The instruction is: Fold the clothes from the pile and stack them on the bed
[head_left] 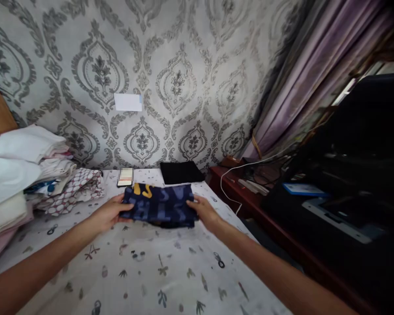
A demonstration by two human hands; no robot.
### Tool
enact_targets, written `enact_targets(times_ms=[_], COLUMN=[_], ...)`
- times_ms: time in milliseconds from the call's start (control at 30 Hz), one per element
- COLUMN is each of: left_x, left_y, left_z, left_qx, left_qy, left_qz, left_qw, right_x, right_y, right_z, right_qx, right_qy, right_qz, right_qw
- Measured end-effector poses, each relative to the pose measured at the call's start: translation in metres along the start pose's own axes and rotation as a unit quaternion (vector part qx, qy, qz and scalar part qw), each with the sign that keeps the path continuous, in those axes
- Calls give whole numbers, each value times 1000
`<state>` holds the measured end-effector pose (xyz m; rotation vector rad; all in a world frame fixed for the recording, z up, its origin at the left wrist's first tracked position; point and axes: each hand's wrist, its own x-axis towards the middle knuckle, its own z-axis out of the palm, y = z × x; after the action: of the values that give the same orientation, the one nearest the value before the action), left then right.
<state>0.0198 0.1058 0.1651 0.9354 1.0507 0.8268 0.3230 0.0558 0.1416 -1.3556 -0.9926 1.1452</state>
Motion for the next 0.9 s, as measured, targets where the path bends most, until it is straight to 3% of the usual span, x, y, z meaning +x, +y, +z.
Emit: enact_targets(times_ms=[200,333,467,633,733,900], left_x=[99,159,199,221,226,232], left_y=[29,27,0,-25,-23,-3], left_z=[95,133,146,142,142,152], left_qx=[-68,-83,-88,-82,-79,-91], left_qy=[-1,20,56,65,59,44], left_qz=[98,108,73,45,47,85], left_qw=[993,990,992,994,994,991], right_x=[138,208,243,257,264,282], right_y=[-48,-56,-22,27,31,10], right_z=[-74,-100,-111,-124,-131,-136], right_qx=[-74,-145,-215,-279,-303,-334], right_qy=[112,158,185,211,205,212], right_qz=[-87,-107,-79,-30,-32,-81], right_qw=[987,971,956,936,930,915])
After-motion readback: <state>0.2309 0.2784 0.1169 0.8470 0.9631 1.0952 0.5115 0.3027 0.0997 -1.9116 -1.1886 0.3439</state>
